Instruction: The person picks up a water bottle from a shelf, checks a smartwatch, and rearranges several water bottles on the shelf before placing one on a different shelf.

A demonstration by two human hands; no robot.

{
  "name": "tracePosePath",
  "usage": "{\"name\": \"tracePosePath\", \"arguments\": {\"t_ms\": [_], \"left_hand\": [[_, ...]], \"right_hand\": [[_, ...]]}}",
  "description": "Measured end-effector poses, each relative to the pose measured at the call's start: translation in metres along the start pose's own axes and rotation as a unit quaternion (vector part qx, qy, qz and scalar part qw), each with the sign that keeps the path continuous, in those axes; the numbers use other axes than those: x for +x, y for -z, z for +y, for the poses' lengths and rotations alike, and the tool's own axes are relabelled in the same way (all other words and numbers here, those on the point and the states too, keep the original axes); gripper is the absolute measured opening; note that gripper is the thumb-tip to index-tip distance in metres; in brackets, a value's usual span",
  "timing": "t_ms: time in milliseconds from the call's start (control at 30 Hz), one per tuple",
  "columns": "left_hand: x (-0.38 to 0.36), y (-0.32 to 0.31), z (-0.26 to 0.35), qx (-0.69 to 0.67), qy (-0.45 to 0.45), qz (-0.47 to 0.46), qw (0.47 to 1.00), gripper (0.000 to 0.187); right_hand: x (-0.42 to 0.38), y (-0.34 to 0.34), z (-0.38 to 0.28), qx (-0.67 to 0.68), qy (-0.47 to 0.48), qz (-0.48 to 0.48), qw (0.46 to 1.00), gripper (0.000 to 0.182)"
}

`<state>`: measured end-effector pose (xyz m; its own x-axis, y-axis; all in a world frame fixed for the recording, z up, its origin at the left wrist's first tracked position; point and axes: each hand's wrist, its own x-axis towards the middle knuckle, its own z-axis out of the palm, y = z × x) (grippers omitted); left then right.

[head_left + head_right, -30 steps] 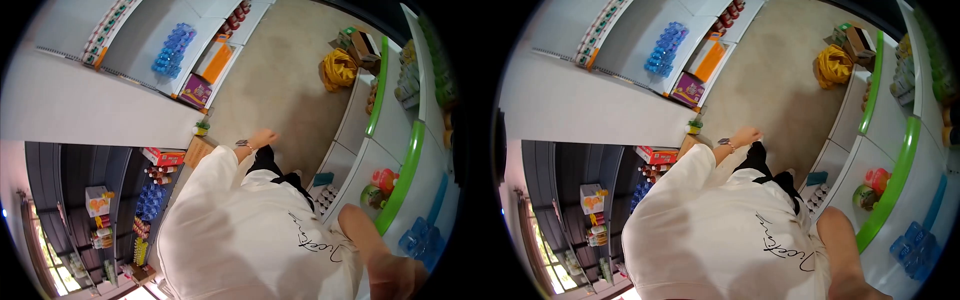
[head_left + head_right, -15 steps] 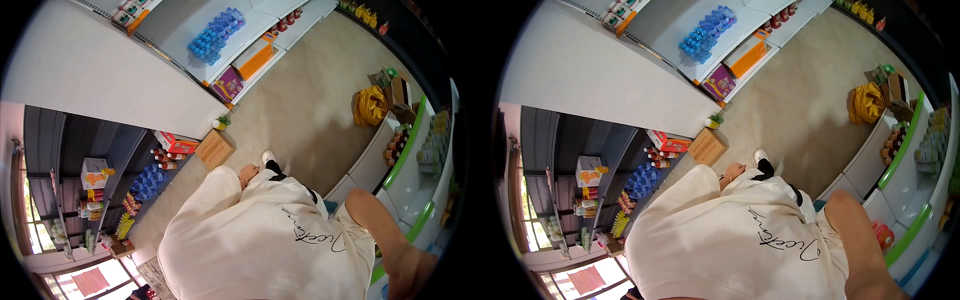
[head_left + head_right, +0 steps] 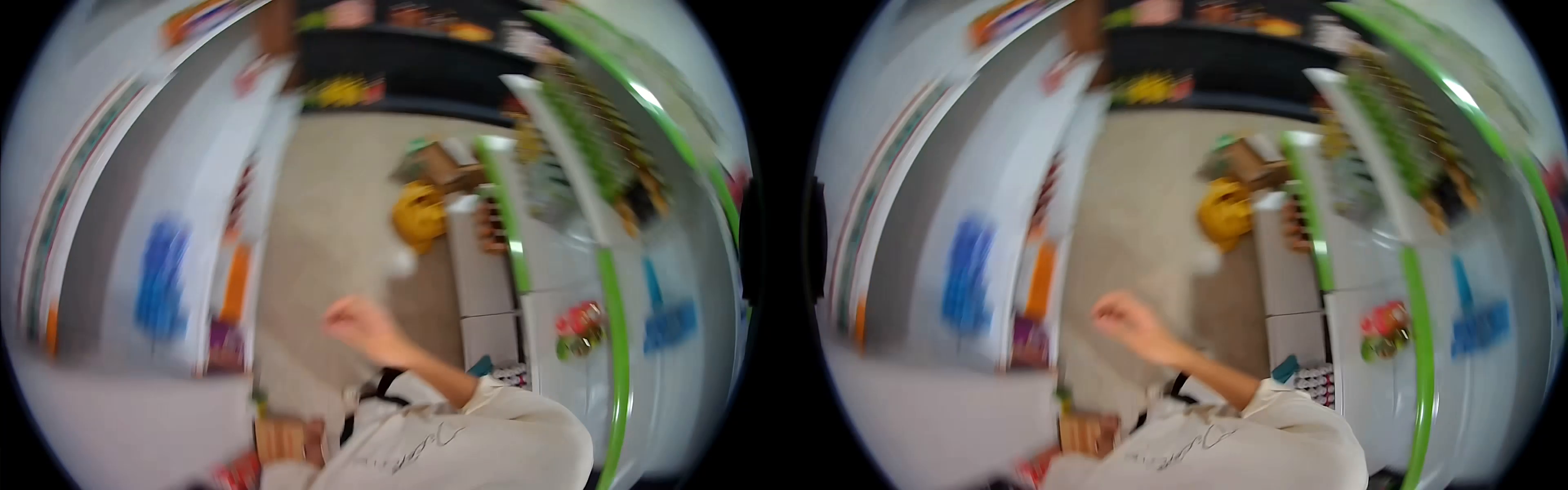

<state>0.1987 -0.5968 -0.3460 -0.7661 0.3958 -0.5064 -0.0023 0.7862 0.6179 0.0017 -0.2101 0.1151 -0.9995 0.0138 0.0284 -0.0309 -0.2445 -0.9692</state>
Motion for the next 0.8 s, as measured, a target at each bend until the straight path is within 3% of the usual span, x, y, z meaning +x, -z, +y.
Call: {"name": "tracePosePath", "arguments": {"t_ms": [33, 67, 133, 167, 200, 267, 333, 367, 400, 467, 500, 533, 567, 633, 700, 767, 800], "left_hand": [[0.021, 0.006, 0.020, -0.163, 0.145, -0.029, 0.975, 0.034], [0.049, 0.016, 0.036, -0.226, 0.201, -0.059, 0.951, 0.034], [0.090, 0.040, 0.068, -0.249, 0.232, -0.106, 0.934, 0.033], [0.109, 0.053, 0.077, -0.247, 0.237, -0.126, 0.931, 0.033], [0.130, 0.068, 0.084, -0.241, 0.238, -0.147, 0.929, 0.033], [0.168, 0.093, 0.097, -0.238, 0.222, -0.172, 0.930, 0.032], [0.210, 0.118, 0.106, -0.245, 0.204, -0.184, 0.930, 0.032], [0.226, 0.129, 0.106, -0.251, 0.200, -0.186, 0.929, 0.032], [0.240, 0.140, 0.106, -0.252, 0.194, -0.189, 0.929, 0.032], [0.270, 0.161, 0.107, -0.261, 0.188, -0.193, 0.927, 0.031], [0.288, 0.174, 0.107, -0.261, 0.182, -0.193, 0.928, 0.031], [0.303, 0.190, 0.112, -0.269, 0.178, -0.194, 0.926, 0.031], [0.330, 0.193, 0.102, -0.216, 0.122, -0.166, 0.954, 0.029], [0.359, 0.217, 0.106, -0.191, 0.133, -0.207, 0.950, 0.029], [0.384, 0.237, 0.109, -0.166, 0.134, -0.246, 0.946, 0.029], [0.408, 0.256, 0.113, -0.140, 0.123, -0.287, 0.940, 0.028], [0.420, 0.263, 0.114, -0.128, 0.119, -0.307, 0.936, 0.028]], "right_hand": [[0.009, 0.023, 0.066, -0.086, -0.006, -0.019, 0.996, 0.022], [0.006, 0.053, 0.138, -0.191, -0.127, -0.046, 0.972, 0.029], [-0.039, 0.094, 0.245, -0.482, -0.229, -0.114, 0.838, 0.046], [-0.047, 0.106, 0.269, -0.461, -0.364, -0.206, 0.782, 0.050], [-0.055, 0.117, 0.278, -0.412, -0.472, -0.219, 0.748, 0.052], [-0.092, 0.137, 0.307, -0.426, -0.406, -0.176, 0.789, 0.050], [-0.075, 0.133, 0.328, -0.414, -0.378, -0.130, 0.818, 0.045], [-0.054, 0.134, 0.340, -0.361, -0.453, -0.131, 0.804, 0.047], [-0.042, 0.136, 0.345, -0.357, -0.455, -0.124, 0.806, 0.047], [-0.021, 0.141, 0.350, -0.393, -0.493, -0.158, 0.760, 0.042], [-0.026, 0.140, 0.373, -0.431, -0.478, -0.139, 0.753, 0.039], [-0.041, 0.154, 0.449, -0.387, -0.449, -0.162, 0.789, 0.038], [-0.038, 0.147, 0.430, -0.397, -0.439, -0.148, 0.792, 0.037], [-0.020, 0.143, 0.407, -0.403, -0.432, -0.122, 0.798, 0.036], [0.002, 0.142, 0.406, -0.331, -0.588, -0.025, 0.737, 0.034], [0.012, 0.146, 0.379, -0.310, -0.527, 0.003, 0.791, 0.040], [0.013, 0.148, 0.358, -0.324, -0.478, 0.104, 0.810, 0.039]]}}
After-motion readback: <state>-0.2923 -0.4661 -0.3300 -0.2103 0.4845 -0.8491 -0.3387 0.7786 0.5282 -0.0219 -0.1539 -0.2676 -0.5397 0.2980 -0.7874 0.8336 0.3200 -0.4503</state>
